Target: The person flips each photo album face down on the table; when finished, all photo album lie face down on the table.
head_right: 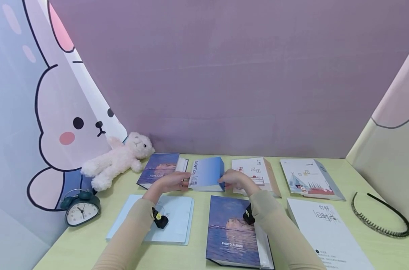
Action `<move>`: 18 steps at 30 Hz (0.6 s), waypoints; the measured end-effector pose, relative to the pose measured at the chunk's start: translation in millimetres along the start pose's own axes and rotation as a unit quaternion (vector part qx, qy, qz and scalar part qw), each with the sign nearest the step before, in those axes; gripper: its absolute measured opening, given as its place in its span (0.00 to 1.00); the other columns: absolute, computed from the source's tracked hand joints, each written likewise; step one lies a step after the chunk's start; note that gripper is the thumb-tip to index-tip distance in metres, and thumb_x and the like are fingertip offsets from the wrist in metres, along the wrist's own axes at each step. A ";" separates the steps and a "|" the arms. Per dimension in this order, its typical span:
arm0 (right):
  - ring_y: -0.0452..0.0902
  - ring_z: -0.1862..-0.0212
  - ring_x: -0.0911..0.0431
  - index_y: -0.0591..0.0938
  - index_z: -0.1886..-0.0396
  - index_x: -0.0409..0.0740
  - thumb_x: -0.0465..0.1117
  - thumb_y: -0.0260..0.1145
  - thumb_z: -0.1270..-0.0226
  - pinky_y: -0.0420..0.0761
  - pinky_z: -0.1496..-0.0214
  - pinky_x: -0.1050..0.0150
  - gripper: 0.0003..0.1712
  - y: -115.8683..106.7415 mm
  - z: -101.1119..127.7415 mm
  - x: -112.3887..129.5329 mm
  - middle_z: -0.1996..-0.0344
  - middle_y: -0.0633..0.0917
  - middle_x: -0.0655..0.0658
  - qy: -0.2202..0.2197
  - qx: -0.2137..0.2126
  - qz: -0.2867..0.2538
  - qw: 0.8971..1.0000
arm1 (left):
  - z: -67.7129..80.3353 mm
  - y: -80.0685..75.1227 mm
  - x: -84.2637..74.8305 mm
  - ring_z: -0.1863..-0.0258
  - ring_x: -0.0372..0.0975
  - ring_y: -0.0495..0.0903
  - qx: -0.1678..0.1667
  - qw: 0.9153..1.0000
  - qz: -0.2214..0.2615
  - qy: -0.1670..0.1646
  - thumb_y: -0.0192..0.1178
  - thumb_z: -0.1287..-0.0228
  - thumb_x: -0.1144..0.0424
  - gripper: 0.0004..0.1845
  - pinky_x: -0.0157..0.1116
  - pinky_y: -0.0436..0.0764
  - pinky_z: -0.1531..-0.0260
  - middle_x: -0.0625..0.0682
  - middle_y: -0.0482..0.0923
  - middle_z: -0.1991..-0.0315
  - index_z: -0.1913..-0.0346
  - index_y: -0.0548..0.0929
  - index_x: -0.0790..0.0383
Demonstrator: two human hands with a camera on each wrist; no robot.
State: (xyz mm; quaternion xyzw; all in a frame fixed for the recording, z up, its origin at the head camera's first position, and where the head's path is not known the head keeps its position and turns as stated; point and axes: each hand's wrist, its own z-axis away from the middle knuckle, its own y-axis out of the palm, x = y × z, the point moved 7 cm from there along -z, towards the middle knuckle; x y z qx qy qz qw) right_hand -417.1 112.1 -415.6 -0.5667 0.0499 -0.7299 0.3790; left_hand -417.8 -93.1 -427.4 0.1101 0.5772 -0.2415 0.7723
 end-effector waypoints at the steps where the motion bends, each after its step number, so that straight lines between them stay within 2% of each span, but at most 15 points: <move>1: 0.68 0.38 0.38 0.56 0.32 0.23 0.41 0.56 0.31 0.75 0.40 0.50 0.36 0.1 0.3 -0.1 0.36 0.65 0.26 0.000 -0.001 0.003 1.000 | -0.3 -0.1 0.4 0.41 0.50 0.73 -0.002 1.000 0.000 -0.002 0.42 0.25 0.59 0.23 0.46 0.72 0.39 0.63 0.70 0.39 0.33 0.63 0.67; 9: 0.70 0.39 0.39 0.56 0.32 0.24 0.42 0.56 0.30 0.74 0.39 0.49 0.36 0.5 1.1 -0.4 0.37 0.67 0.27 -0.002 -0.006 0.023 1.000 | -5.6 -1.6 4.9 0.41 0.49 0.73 -0.003 1.000 -0.006 -0.004 0.43 0.25 0.58 0.22 0.46 0.74 0.41 0.61 0.71 0.40 0.35 0.67 0.66; 18: 0.71 0.40 0.40 0.58 0.32 0.27 0.45 0.55 0.30 0.74 0.40 0.49 0.35 -2.8 4.4 2.2 0.38 0.69 0.29 -0.003 -0.018 0.041 0.999 | -4.0 -0.9 3.0 0.42 0.48 0.73 -0.013 1.000 -0.002 -0.008 0.43 0.26 0.58 0.22 0.45 0.75 0.43 0.60 0.72 0.40 0.35 0.68 0.65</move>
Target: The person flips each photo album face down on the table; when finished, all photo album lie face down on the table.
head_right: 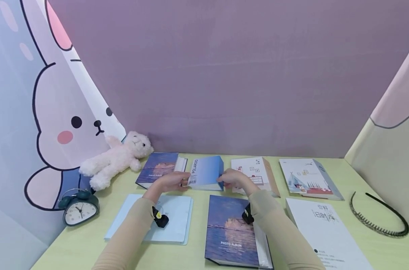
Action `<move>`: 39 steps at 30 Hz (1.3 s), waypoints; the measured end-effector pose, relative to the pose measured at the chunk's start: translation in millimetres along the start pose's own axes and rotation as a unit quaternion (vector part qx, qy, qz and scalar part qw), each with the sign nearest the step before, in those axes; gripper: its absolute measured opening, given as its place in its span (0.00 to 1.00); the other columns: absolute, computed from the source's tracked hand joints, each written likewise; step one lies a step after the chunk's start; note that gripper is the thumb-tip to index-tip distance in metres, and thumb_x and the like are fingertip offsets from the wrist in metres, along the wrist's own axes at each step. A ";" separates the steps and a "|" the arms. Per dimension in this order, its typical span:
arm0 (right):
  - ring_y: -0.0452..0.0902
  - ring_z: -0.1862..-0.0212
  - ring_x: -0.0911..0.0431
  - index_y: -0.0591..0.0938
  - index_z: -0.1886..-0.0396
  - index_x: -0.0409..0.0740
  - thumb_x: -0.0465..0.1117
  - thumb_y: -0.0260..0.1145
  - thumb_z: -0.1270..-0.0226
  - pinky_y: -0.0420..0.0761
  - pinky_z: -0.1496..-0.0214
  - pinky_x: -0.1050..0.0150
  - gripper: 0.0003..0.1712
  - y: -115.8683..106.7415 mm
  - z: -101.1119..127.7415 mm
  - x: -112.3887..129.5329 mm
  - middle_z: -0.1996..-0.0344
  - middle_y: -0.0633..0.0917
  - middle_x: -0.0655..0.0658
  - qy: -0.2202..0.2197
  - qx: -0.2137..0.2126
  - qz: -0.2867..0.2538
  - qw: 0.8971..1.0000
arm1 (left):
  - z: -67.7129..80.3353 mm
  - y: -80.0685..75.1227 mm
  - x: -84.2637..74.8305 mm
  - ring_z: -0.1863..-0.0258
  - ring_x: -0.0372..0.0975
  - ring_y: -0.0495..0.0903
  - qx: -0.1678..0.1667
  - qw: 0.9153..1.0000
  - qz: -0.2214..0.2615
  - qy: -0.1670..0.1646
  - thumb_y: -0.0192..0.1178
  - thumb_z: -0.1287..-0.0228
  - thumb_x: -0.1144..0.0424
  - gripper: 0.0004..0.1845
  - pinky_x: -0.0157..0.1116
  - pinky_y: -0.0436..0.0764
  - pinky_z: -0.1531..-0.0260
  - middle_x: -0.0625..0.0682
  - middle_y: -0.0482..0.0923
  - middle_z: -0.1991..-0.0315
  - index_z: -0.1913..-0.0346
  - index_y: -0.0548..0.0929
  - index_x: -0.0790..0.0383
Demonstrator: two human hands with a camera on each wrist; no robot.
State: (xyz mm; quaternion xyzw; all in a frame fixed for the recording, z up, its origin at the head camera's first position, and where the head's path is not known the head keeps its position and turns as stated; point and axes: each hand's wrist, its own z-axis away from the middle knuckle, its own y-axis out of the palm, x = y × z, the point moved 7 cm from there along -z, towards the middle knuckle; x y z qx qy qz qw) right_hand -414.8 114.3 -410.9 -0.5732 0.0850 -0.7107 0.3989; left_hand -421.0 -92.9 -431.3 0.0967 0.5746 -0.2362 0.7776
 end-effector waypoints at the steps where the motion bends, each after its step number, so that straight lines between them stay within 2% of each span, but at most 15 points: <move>1: 0.71 0.40 0.40 0.59 0.32 0.27 0.45 0.55 0.29 0.74 0.40 0.48 0.35 -0.3 0.5 0.7 0.38 0.70 0.29 -0.003 0.000 0.009 1.000 | 0.2 -0.4 -0.1 0.41 0.49 0.73 -0.001 1.000 0.002 0.001 0.44 0.26 0.58 0.22 0.45 0.75 0.42 0.60 0.72 0.40 0.35 0.68 0.65; 5: 0.68 0.38 0.38 0.59 0.32 0.28 0.46 0.51 0.28 0.73 0.39 0.47 0.33 -4.1 1.4 7.6 0.36 0.67 0.28 -0.037 -0.020 0.018 0.999 | 1.7 -6.2 0.9 0.35 0.52 0.66 -0.014 1.000 -0.006 0.005 0.42 0.25 0.57 0.24 0.47 0.72 0.39 0.62 0.64 0.34 0.32 0.64 0.65; 7: 0.66 0.37 0.37 0.58 0.31 0.28 0.45 0.48 0.26 0.71 0.38 0.46 0.32 -7.2 1.5 12.9 0.35 0.65 0.28 -0.063 -0.034 0.000 0.997 | 4.6 -12.8 0.7 0.34 0.53 0.64 -0.032 0.999 -0.017 0.015 0.41 0.25 0.56 0.26 0.47 0.71 0.39 0.63 0.60 0.31 0.30 0.60 0.66; 9: 0.65 0.37 0.36 0.56 0.31 0.28 0.43 0.47 0.25 0.70 0.36 0.46 0.31 -11.1 2.1 19.1 0.35 0.64 0.27 -0.092 -0.050 -0.028 0.994 | 7.9 -21.4 -0.8 0.34 0.55 0.64 -0.055 0.998 -0.005 0.028 0.41 0.25 0.57 0.27 0.48 0.71 0.39 0.64 0.58 0.30 0.29 0.56 0.67; 12: 0.64 0.36 0.37 0.58 0.31 0.31 0.42 0.46 0.25 0.68 0.35 0.46 0.29 -16.8 3.0 26.6 0.35 0.65 0.29 -0.113 -0.075 -0.062 0.989 | 14.9 -32.4 -7.7 0.36 0.55 0.66 -0.074 0.995 0.031 0.063 0.40 0.24 0.57 0.27 0.49 0.71 0.39 0.65 0.59 0.31 0.29 0.54 0.67; 14: 0.64 0.35 0.38 0.61 0.31 0.33 0.42 0.47 0.25 0.68 0.35 0.46 0.28 -19.5 3.1 32.9 0.35 0.67 0.31 -0.123 -0.095 -0.064 0.986 | 19.7 -38.0 -13.8 0.35 0.55 0.66 -0.075 0.991 0.065 0.085 0.40 0.24 0.59 0.27 0.49 0.69 0.37 0.65 0.59 0.31 0.29 0.54 0.67; 18: 0.66 0.36 0.41 0.68 0.34 0.36 0.43 0.49 0.26 0.69 0.35 0.48 0.25 -20.3 -1.2 47.2 0.37 0.70 0.35 -0.129 -0.137 -0.053 0.981 | 32.1 -51.6 -24.5 0.34 0.54 0.65 -0.088 0.986 0.077 0.118 0.37 0.23 0.60 0.25 0.47 0.68 0.36 0.63 0.59 0.31 0.28 0.53 0.65; 21: 0.69 0.37 0.43 0.71 0.37 0.38 0.43 0.52 0.27 0.70 0.36 0.50 0.23 -15.0 -6.3 59.0 0.39 0.73 0.36 -0.131 -0.155 -0.051 0.978 | 42.7 -68.0 -26.0 0.34 0.54 0.65 -0.114 0.982 0.074 0.130 0.35 0.23 0.60 0.25 0.47 0.68 0.36 0.64 0.61 0.32 0.28 0.54 0.66; 30: 0.70 0.38 0.45 0.72 0.38 0.39 0.44 0.54 0.28 0.72 0.37 0.51 0.23 12.6 -14.3 96.6 0.41 0.76 0.39 -0.172 -0.135 -0.041 0.975 | 67.3 -112.1 -15.4 0.33 0.57 0.60 -0.130 0.979 0.024 0.154 0.29 0.22 0.58 0.27 0.50 0.64 0.34 0.67 0.55 0.30 0.27 0.48 0.67; 34: 0.70 0.38 0.47 0.71 0.36 0.41 0.47 0.54 0.28 0.73 0.38 0.53 0.25 27.5 -18.6 112.2 0.40 0.76 0.40 -0.181 -0.121 -0.014 0.976 | 78.7 -131.2 -11.5 0.33 0.59 0.59 -0.171 0.974 -0.007 0.150 0.29 0.22 0.56 0.28 0.51 0.63 0.34 0.68 0.55 0.30 0.28 0.48 0.69; 39: 0.68 0.36 0.49 0.67 0.33 0.44 0.52 0.51 0.27 0.70 0.35 0.53 0.29 51.1 -25.8 126.5 0.37 0.73 0.43 -0.181 -0.083 -0.002 0.980 | 90.7 -151.5 -1.2 0.32 0.58 0.58 -0.225 0.967 -0.040 0.111 0.31 0.23 0.53 0.30 0.52 0.60 0.32 0.68 0.56 0.31 0.28 0.50 0.70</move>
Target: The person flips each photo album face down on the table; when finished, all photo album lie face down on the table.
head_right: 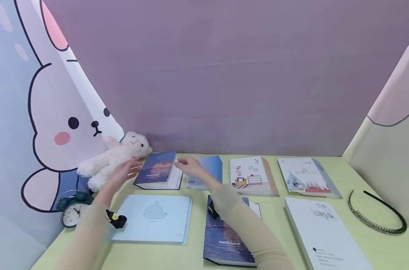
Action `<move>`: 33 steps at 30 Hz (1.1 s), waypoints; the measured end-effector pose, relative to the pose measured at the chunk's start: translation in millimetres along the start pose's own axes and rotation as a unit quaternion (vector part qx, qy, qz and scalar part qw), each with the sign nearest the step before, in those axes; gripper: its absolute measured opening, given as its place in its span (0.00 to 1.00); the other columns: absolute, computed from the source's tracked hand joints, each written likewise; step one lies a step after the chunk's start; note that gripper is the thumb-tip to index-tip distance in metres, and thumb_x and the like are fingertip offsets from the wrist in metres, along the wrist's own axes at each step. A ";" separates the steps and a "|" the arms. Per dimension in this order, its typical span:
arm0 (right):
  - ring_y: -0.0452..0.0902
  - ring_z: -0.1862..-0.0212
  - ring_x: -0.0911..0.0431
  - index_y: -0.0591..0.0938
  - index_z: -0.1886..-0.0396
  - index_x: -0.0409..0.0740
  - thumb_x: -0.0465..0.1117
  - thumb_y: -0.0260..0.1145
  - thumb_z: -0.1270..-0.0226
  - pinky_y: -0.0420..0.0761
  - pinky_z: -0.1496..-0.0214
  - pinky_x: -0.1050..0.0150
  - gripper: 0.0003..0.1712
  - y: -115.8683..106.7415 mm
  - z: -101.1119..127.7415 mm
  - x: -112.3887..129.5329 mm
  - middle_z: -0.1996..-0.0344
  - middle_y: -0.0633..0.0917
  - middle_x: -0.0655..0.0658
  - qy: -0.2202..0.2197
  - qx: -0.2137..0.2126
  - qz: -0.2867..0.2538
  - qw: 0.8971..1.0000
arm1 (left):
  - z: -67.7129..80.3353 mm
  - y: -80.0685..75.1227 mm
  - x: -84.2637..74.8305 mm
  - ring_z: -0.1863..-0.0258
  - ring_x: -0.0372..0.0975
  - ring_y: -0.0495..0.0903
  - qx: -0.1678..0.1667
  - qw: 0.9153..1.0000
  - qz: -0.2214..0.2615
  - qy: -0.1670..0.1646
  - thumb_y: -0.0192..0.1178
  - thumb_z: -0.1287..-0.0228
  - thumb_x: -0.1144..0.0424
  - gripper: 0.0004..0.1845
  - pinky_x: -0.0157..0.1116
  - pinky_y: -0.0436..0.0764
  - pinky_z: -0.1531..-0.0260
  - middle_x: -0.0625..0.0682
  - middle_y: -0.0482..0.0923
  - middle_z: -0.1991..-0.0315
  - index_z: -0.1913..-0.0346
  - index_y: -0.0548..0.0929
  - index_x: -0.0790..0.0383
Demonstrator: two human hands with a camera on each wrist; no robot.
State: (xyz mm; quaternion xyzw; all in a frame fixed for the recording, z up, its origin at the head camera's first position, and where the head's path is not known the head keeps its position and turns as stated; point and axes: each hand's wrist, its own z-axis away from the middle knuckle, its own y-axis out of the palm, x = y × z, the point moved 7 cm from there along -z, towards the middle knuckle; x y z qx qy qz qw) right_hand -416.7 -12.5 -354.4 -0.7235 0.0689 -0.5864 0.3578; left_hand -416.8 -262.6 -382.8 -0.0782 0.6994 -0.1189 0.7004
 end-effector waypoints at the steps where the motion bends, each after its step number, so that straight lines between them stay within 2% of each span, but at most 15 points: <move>1: 0.67 0.35 0.49 0.66 0.32 0.44 0.53 0.51 0.27 0.70 0.34 0.54 0.29 6.1 -2.2 2.0 0.36 0.72 0.43 0.001 0.011 -0.004 1.000 | 1.0 -4.4 3.2 0.32 0.58 0.57 -0.007 1.000 0.001 -0.009 0.31 0.23 0.53 0.30 0.52 0.59 0.32 0.68 0.56 0.31 0.28 0.51 0.70; 4: 0.67 0.35 0.49 0.65 0.31 0.44 0.54 0.50 0.27 0.69 0.34 0.54 0.30 22.4 -9.5 8.3 0.36 0.71 0.43 -0.004 0.035 -0.009 0.999 | 2.2 -13.8 14.4 0.30 0.58 0.54 -0.018 0.999 0.001 -0.038 0.33 0.23 0.53 0.30 0.53 0.57 0.31 0.68 0.53 0.30 0.28 0.49 0.71; 7: 0.67 0.35 0.49 0.66 0.32 0.44 0.54 0.50 0.27 0.68 0.33 0.53 0.30 36.8 -16.5 14.5 0.36 0.72 0.43 -0.010 0.049 -0.003 0.999 | 1.2 -17.8 28.3 0.30 0.60 0.53 -0.016 0.997 0.031 -0.069 0.33 0.24 0.54 0.31 0.53 0.58 0.32 0.70 0.49 0.29 0.28 0.46 0.71; 12: 0.61 0.31 0.48 0.70 0.34 0.52 0.54 0.50 0.27 0.62 0.31 0.48 0.26 59.1 -25.6 24.1 0.32 0.68 0.47 -0.042 0.100 -0.008 0.994 | 1.3 -12.7 38.9 0.36 0.55 0.63 0.049 0.993 0.062 -0.091 0.32 0.24 0.54 0.31 0.46 0.68 0.36 0.71 0.48 0.30 0.28 0.43 0.71; 14: 0.56 0.29 0.48 0.69 0.33 0.55 0.52 0.50 0.27 0.58 0.29 0.46 0.24 66.1 -28.7 27.3 0.30 0.64 0.48 -0.062 0.125 0.000 0.990 | 2.5 -9.0 38.9 0.42 0.49 0.70 0.074 0.990 0.068 -0.096 0.33 0.23 0.53 0.31 0.41 0.73 0.41 0.71 0.53 0.32 0.28 0.47 0.73; 17: 0.47 0.26 0.48 0.66 0.31 0.51 0.47 0.49 0.26 0.50 0.26 0.48 0.25 74.9 -33.7 29.3 0.28 0.59 0.46 -0.092 0.149 0.044 0.984 | 2.6 -1.9 41.8 0.52 0.41 0.74 0.096 0.984 0.091 -0.117 0.34 0.23 0.54 0.30 0.38 0.77 0.46 0.67 0.61 0.38 0.30 0.50 0.74; 20: 0.41 0.25 0.46 0.63 0.30 0.45 0.44 0.49 0.26 0.44 0.24 0.49 0.27 81.5 -37.2 26.7 0.27 0.55 0.43 -0.105 0.164 0.083 0.977 | 2.5 4.7 45.3 0.56 0.38 0.74 0.112 0.979 0.105 -0.134 0.34 0.23 0.56 0.29 0.38 0.77 0.46 0.60 0.66 0.44 0.31 0.50 0.76; 23: 0.40 0.25 0.46 0.62 0.30 0.43 0.43 0.48 0.25 0.43 0.24 0.49 0.27 84.1 -39.1 21.0 0.27 0.54 0.42 -0.096 0.173 0.084 0.977 | 0.9 8.8 48.5 0.58 0.38 0.75 0.110 0.976 0.116 -0.144 0.35 0.24 0.56 0.29 0.40 0.76 0.45 0.56 0.70 0.50 0.31 0.51 0.75; 27: 0.41 0.25 0.47 0.64 0.30 0.46 0.43 0.50 0.26 0.46 0.25 0.48 0.26 83.2 -41.1 14.2 0.27 0.55 0.44 -0.077 0.172 0.064 0.980 | 0.1 10.7 50.4 0.59 0.37 0.76 0.101 0.975 0.125 -0.153 0.36 0.24 0.56 0.28 0.39 0.77 0.46 0.54 0.73 0.55 0.31 0.53 0.74; 30: 0.41 0.25 0.47 0.63 0.30 0.45 0.42 0.51 0.27 0.47 0.25 0.49 0.27 83.0 -40.8 11.8 0.27 0.55 0.44 -0.082 0.175 0.050 0.980 | 0.9 11.3 49.7 0.59 0.37 0.75 0.103 0.975 0.122 -0.154 0.36 0.24 0.56 0.28 0.37 0.77 0.47 0.52 0.73 0.56 0.32 0.54 0.73; 33: 0.44 0.25 0.48 0.63 0.30 0.44 0.42 0.51 0.27 0.50 0.25 0.49 0.27 83.0 -39.0 6.5 0.28 0.58 0.43 -0.067 0.174 0.025 0.982 | 1.3 11.8 49.0 0.59 0.37 0.75 0.106 0.976 0.114 -0.154 0.36 0.24 0.56 0.27 0.36 0.78 0.49 0.52 0.73 0.56 0.32 0.55 0.72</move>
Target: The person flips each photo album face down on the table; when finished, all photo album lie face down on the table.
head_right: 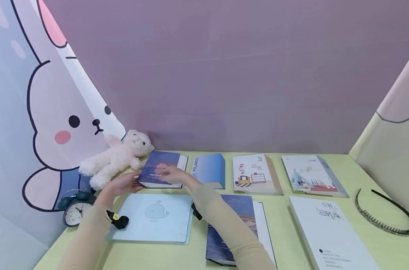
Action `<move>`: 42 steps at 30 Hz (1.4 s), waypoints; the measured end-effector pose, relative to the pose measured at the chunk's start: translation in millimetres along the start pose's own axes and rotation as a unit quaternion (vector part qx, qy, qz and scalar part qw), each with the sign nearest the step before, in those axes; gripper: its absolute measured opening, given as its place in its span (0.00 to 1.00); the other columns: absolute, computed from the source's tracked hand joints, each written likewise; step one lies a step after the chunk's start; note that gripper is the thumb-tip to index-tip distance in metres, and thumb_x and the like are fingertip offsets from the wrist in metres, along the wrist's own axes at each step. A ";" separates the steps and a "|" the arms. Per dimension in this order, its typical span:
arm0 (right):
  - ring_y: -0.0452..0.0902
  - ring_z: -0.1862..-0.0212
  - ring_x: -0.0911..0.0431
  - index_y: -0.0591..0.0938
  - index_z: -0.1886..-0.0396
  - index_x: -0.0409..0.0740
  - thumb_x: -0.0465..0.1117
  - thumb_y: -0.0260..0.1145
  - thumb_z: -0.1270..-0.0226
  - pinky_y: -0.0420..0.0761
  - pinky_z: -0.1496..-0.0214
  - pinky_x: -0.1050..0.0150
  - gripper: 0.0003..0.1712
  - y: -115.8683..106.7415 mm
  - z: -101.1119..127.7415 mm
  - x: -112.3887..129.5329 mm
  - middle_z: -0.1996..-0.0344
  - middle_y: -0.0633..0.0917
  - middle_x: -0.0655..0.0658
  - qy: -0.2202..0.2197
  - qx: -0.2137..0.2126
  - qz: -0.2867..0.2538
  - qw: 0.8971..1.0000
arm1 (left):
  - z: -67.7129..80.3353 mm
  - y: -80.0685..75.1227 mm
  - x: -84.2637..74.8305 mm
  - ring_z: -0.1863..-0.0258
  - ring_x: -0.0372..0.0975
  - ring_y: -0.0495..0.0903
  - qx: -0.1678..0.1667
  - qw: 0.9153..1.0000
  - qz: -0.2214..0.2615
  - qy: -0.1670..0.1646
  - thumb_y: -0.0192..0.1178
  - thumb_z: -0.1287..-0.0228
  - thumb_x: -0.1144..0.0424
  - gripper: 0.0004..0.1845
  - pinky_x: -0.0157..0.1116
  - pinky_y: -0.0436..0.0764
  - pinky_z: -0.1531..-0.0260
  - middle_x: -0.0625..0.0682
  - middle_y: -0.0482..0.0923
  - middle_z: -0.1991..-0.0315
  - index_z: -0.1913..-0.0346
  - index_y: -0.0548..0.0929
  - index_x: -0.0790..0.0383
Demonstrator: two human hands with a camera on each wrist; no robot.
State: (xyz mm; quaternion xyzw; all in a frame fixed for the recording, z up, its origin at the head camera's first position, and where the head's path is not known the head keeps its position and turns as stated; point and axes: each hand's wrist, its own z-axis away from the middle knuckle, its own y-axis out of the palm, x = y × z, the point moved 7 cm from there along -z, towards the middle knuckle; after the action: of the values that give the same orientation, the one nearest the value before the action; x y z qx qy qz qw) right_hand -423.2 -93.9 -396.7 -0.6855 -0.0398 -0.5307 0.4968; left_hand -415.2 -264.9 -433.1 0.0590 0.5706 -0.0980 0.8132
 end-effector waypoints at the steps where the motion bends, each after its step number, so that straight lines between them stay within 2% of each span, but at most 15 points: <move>1: 0.45 0.25 0.48 0.63 0.30 0.45 0.42 0.51 0.27 0.50 0.26 0.48 0.27 0.1 1.2 -1.4 0.28 0.59 0.43 0.006 0.000 -0.009 1.000 | 0.3 0.7 -0.5 0.59 0.37 0.74 0.002 1.000 -0.003 0.000 0.37 0.24 0.56 0.27 0.35 0.78 0.51 0.52 0.73 0.56 0.32 0.55 0.72; 4: 0.46 0.26 0.48 0.63 0.30 0.47 0.43 0.51 0.27 0.52 0.26 0.47 0.27 0.7 3.5 -4.4 0.28 0.60 0.44 0.017 -0.003 -0.015 1.000 | 0.9 1.8 -1.4 0.59 0.37 0.74 0.000 1.000 -0.009 -0.003 0.37 0.24 0.56 0.26 0.35 0.79 0.52 0.53 0.73 0.56 0.32 0.56 0.72; 6: 0.43 0.25 0.47 0.63 0.30 0.48 0.42 0.51 0.27 0.49 0.26 0.45 0.27 0.9 3.6 -3.1 0.27 0.57 0.44 0.010 -0.007 -0.007 1.000 | 1.9 2.4 -1.9 0.57 0.38 0.74 0.000 1.000 -0.006 -0.005 0.37 0.24 0.56 0.27 0.36 0.78 0.50 0.55 0.72 0.53 0.31 0.55 0.70; 11: 0.40 0.25 0.48 0.67 0.32 0.46 0.42 0.55 0.29 0.45 0.26 0.44 0.27 -2.6 3.6 0.9 0.26 0.53 0.44 0.016 -0.036 -0.005 0.999 | 5.0 6.1 -7.8 0.50 0.44 0.73 0.016 1.000 0.008 0.017 0.38 0.24 0.57 0.28 0.47 0.72 0.39 0.64 0.66 0.42 0.28 0.49 0.67; 15: 0.39 0.25 0.48 0.65 0.31 0.45 0.42 0.56 0.30 0.46 0.25 0.46 0.28 -3.9 4.9 5.6 0.26 0.53 0.43 0.016 -0.045 -0.025 0.999 | 7.9 8.0 -12.8 0.46 0.49 0.72 0.037 0.999 0.009 0.036 0.35 0.23 0.58 0.29 0.53 0.70 0.39 0.68 0.58 0.35 0.26 0.43 0.62; 17: 0.45 0.25 0.47 0.63 0.30 0.46 0.42 0.56 0.29 0.51 0.26 0.48 0.29 -3.7 5.7 7.2 0.27 0.56 0.42 0.012 -0.047 -0.040 0.998 | 8.6 8.5 -15.5 0.46 0.50 0.72 0.040 0.998 0.014 0.042 0.35 0.23 0.57 0.28 0.55 0.69 0.39 0.67 0.58 0.36 0.26 0.42 0.60; 20: 0.51 0.27 0.46 0.57 0.27 0.47 0.40 0.54 0.28 0.56 0.27 0.49 0.32 -4.8 5.6 11.4 0.26 0.53 0.42 -0.007 -0.054 -0.067 0.996 | 9.6 8.8 -21.5 0.46 0.50 0.72 0.040 0.997 0.021 0.061 0.35 0.23 0.53 0.29 0.56 0.66 0.38 0.63 0.63 0.40 0.27 0.45 0.60; 22: 0.54 0.28 0.46 0.54 0.26 0.45 0.39 0.53 0.28 0.59 0.28 0.51 0.33 -6.8 5.8 13.9 0.26 0.51 0.41 -0.021 -0.064 -0.088 0.994 | 10.0 9.6 -26.4 0.46 0.50 0.73 0.037 0.996 0.026 0.073 0.34 0.24 0.50 0.29 0.56 0.63 0.36 0.62 0.64 0.43 0.27 0.47 0.60; 24: 0.51 0.27 0.46 0.53 0.26 0.41 0.37 0.53 0.28 0.58 0.27 0.52 0.34 -8.6 5.7 18.6 0.25 0.46 0.40 -0.041 -0.072 -0.094 0.992 | 11.7 10.8 -31.0 0.47 0.51 0.73 0.038 0.995 0.033 0.082 0.32 0.24 0.47 0.30 0.56 0.61 0.35 0.61 0.64 0.44 0.27 0.48 0.58; 27: 0.45 0.26 0.48 0.55 0.27 0.39 0.37 0.52 0.27 0.56 0.27 0.53 0.32 -10.0 5.6 22.9 0.26 0.46 0.39 -0.050 -0.083 -0.088 0.991 | 14.2 12.7 -36.6 0.48 0.49 0.74 0.043 0.994 0.047 0.091 0.33 0.25 0.46 0.29 0.56 0.61 0.35 0.59 0.63 0.45 0.27 0.51 0.53; 32: 0.40 0.25 0.49 0.58 0.28 0.41 0.46 0.53 0.27 0.52 0.25 0.52 0.32 -11.0 4.8 24.2 0.25 0.47 0.42 -0.025 -0.110 -0.069 0.991 | 14.8 14.9 -44.8 0.53 0.41 0.78 0.045 0.992 0.026 0.114 0.36 0.25 0.48 0.27 0.55 0.66 0.37 0.51 0.71 0.49 0.28 0.57 0.52; 34: 0.39 0.25 0.48 0.58 0.28 0.41 0.50 0.52 0.28 0.49 0.25 0.50 0.33 -11.2 4.8 23.8 0.25 0.47 0.44 -0.011 -0.121 -0.060 0.991 | 13.9 15.5 -47.3 0.55 0.39 0.79 0.040 0.992 0.014 0.119 0.37 0.25 0.47 0.28 0.54 0.66 0.37 0.48 0.73 0.53 0.28 0.56 0.53; 37: 0.42 0.25 0.48 0.61 0.29 0.44 0.56 0.53 0.29 0.52 0.26 0.48 0.35 -11.5 5.0 21.8 0.25 0.50 0.45 0.017 -0.142 -0.061 0.988 | 13.2 17.4 -50.7 0.56 0.37 0.79 0.034 0.992 0.000 0.124 0.37 0.26 0.46 0.31 0.52 0.65 0.36 0.46 0.73 0.54 0.27 0.51 0.56; 39: 0.44 0.26 0.49 0.63 0.30 0.44 0.58 0.53 0.31 0.54 0.27 0.48 0.36 -12.2 6.4 21.8 0.26 0.51 0.45 0.029 -0.156 -0.074 0.984 | 12.8 18.9 -52.2 0.56 0.35 0.79 0.038 0.991 -0.011 0.128 0.37 0.26 0.46 0.33 0.49 0.68 0.36 0.48 0.72 0.51 0.25 0.47 0.57; 42: 0.45 0.26 0.49 0.65 0.32 0.40 0.58 0.54 0.31 0.56 0.27 0.51 0.37 -14.8 6.7 24.1 0.26 0.52 0.43 0.026 -0.176 -0.101 0.979 | 12.1 20.7 -54.0 0.56 0.33 0.78 0.039 0.990 -0.015 0.135 0.38 0.25 0.50 0.33 0.40 0.74 0.41 0.58 0.66 0.40 0.25 0.43 0.58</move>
State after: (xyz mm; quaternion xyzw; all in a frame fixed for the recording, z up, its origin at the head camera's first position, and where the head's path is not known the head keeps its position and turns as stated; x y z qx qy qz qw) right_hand -416.7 -93.0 -368.4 -0.7404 -0.0019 -0.5950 0.3127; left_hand -417.2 -242.3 -378.6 0.0945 0.6715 -0.1231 0.7246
